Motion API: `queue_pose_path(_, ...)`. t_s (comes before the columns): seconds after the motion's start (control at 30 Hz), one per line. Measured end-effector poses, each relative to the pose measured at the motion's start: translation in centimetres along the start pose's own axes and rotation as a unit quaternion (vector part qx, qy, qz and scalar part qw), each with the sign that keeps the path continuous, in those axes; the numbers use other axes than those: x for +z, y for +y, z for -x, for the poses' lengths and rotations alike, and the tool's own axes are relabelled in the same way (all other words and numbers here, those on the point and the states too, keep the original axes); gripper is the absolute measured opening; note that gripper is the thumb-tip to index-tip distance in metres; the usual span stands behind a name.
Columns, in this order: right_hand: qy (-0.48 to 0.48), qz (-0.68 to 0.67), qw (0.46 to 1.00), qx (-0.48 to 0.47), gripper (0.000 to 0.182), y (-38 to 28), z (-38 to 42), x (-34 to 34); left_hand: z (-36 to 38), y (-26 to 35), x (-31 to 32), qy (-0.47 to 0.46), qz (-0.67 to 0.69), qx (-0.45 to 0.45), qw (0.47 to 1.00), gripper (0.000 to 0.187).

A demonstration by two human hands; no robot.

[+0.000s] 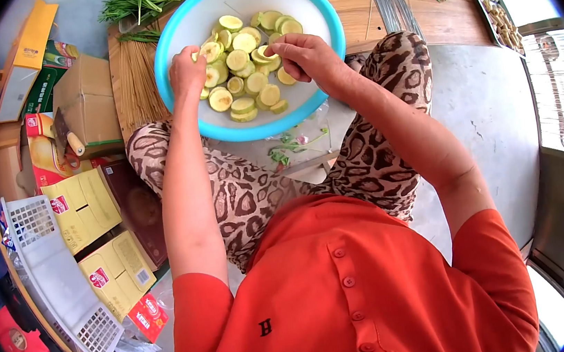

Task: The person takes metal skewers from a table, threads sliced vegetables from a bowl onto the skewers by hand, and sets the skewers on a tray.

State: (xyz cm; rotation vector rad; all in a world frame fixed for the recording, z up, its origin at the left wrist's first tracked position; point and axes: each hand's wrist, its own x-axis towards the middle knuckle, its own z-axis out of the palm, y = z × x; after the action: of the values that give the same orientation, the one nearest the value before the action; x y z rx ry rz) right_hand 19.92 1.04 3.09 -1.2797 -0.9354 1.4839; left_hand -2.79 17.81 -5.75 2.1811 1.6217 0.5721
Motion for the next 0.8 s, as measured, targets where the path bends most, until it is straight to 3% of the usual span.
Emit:
queue_pose_path(0.2,0.008,-0.012,1.000,-0.001,0.025,-0.8,0.8,-0.3,-0.5,0.2,1.4,-0.036,0.003,-0.004,0.999,0.043)
queue_pose_path(0.27,0.014,-0.003,1.000,0.003,0.025,-0.9,0.9,-0.3,0.0,0.2,1.8,-0.015,-0.038,0.073,0.997,0.044)
queue_pose_path(0.6,0.011,0.016,1.000,0.013,0.024,-0.5,1.0,-0.5,1.8,3.4,0.2,-0.071,-0.129,0.111,0.983,0.052)
queue_pose_path(0.7,0.010,0.018,1.000,0.011,0.024,-0.2,0.9,-0.5,2.3,4.1,0.1,-0.049,-0.111,0.111,0.986,0.052)
queue_pose_path(0.8,0.011,0.013,1.000,0.005,0.024,0.1,0.8,-0.4,2.7,4.8,0.5,0.029,-0.099,0.164,0.981,0.051)
